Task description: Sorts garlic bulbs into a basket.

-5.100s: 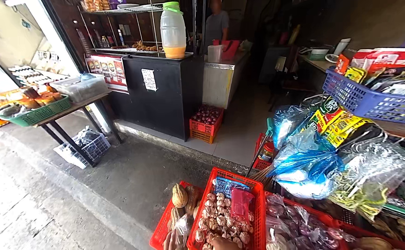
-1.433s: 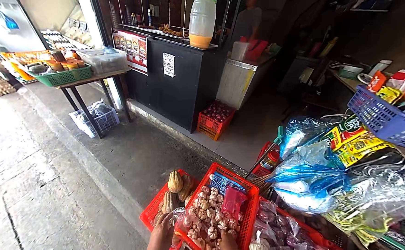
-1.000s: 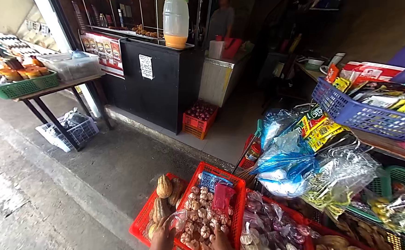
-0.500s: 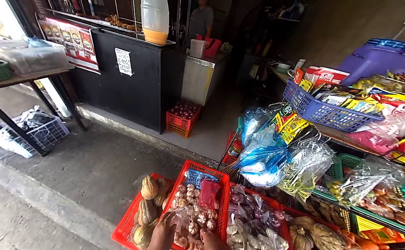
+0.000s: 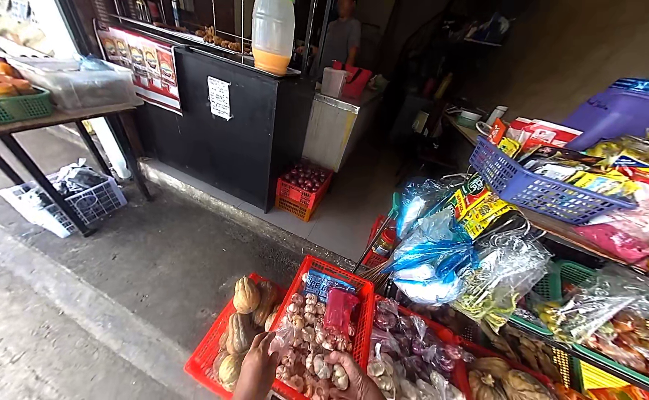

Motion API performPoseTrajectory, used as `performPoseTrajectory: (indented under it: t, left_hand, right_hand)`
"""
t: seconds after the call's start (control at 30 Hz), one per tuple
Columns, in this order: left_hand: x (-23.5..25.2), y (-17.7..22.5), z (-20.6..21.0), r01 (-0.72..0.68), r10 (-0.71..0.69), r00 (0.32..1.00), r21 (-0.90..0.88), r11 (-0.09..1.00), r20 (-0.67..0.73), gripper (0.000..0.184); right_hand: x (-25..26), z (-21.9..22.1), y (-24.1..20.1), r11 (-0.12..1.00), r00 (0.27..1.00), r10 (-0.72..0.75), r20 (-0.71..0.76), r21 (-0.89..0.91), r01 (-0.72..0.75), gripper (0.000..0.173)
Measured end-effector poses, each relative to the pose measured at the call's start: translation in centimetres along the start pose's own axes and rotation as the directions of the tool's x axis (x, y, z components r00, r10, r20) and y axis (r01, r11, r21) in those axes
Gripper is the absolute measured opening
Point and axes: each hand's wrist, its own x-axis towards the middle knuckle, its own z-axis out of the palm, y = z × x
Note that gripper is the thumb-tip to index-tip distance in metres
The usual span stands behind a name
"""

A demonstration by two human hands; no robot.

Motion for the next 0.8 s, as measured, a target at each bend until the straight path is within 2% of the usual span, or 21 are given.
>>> performPoseTrajectory:
  t: [0.03, 0.1, 0.13, 0.17, 0.2, 0.27, 0.3, 0.37, 0.43, 0.53, 0.63, 0.7, 0.77, 0.8]
  left_hand:
    - [0.1, 0.2, 0.2, -0.004, 0.003, 1.000, 0.016, 1.000, 0.026, 0.044]
    - [0.4, 0.9, 0.4, -0.012, 0.005, 0.995, 0.070, 0.997, 0.097, 0.046]
    - [0.5, 1.3, 0.6, -0.036, 0.024, 0.992, 0.100, 0.994, 0.127, 0.046]
    - [0.5, 1.6, 0.7, -0.075, 0.056, 0.987, 0.123, 0.990, 0.153, 0.045]
    - [0.5, 2.0, 1.0, -0.124, 0.101, 0.981, 0.138, 0.983, 0.166, 0.042]
    - [0.4, 2.7, 1.7, -0.243, 0.221, 0.963, 0.149, 0.958, 0.153, 0.035]
    - [0.4, 2.9, 2.0, -0.288, 0.263, 0.951, 0.158, 0.944, 0.165, 0.033]
    - [0.3, 3.2, 2.2, -0.313, 0.276, 0.932, 0.139, 0.940, 0.234, 0.040]
    - [0.3, 3.0, 2.5, -0.316, 0.272, 0.922, 0.128, 0.940, 0.276, 0.042]
    - [0.2, 3.0, 2.9, -0.318, 0.257, 0.908, 0.145, 0.937, 0.330, 0.044]
    - [0.2, 3.1, 3.3, -0.335, 0.264, 0.897, 0.155, 0.929, 0.355, 0.045]
    - [0.1, 2.9, 3.7, -0.351, 0.282, 0.893, 0.152, 0.924, 0.350, 0.044]
    - [0.0, 2.9, 4.0, -0.334, 0.255, 0.893, 0.165, 0.928, 0.370, 0.044]
    - [-0.1, 3.1, 3.9, -0.310, 0.222, 0.892, 0.175, 0.935, 0.393, 0.046]
  right_hand:
    - [-0.5, 0.1, -0.2, 0.998, 0.981, -0.052, 0.188, -0.008, 0.054, 0.028]
    - [-1.4, 1.1, -1.6, 0.985, 0.817, -0.087, 0.570, -0.073, 0.156, 0.044]
    - [-2.1, 2.1, -2.5, 0.971, 0.748, -0.075, 0.659, -0.122, 0.204, 0.047]
    - [-3.0, 3.3, -3.1, 0.954, 0.736, -0.062, 0.674, -0.176, 0.241, 0.046]
    - [-3.8, 4.3, -3.5, 0.941, 0.759, -0.057, 0.649, -0.219, 0.257, 0.043]
    - [-5.1, 6.2, -3.7, 0.945, 0.872, -0.079, 0.482, -0.243, 0.220, 0.037]
    - [-5.3, 6.9, -3.4, 0.964, 0.929, -0.087, 0.360, -0.204, 0.169, 0.032]
    - [-5.5, 7.6, -2.9, 0.993, 0.986, -0.073, 0.152, -0.081, 0.086, 0.025]
    - [-5.4, 7.5, -2.3, 0.997, 0.998, -0.058, 0.037, 0.062, 0.056, 0.024]
    - [-5.1, 6.8, -1.5, 0.971, 0.996, -0.079, -0.028, 0.225, 0.083, 0.022]
    - [-5.4, 6.7, -1.4, 0.967, 0.995, -0.040, -0.087, 0.246, 0.061, 0.020]
    - [-5.3, 6.9, -1.2, 0.991, 0.995, -0.029, -0.095, 0.124, 0.041, 0.021]
    - [-4.4, 6.7, -0.2, 0.979, 0.991, -0.093, -0.099, -0.190, 0.073, 0.028]
    - [-3.8, 6.4, 0.3, 0.919, 0.986, -0.140, -0.089, -0.382, 0.096, 0.037]
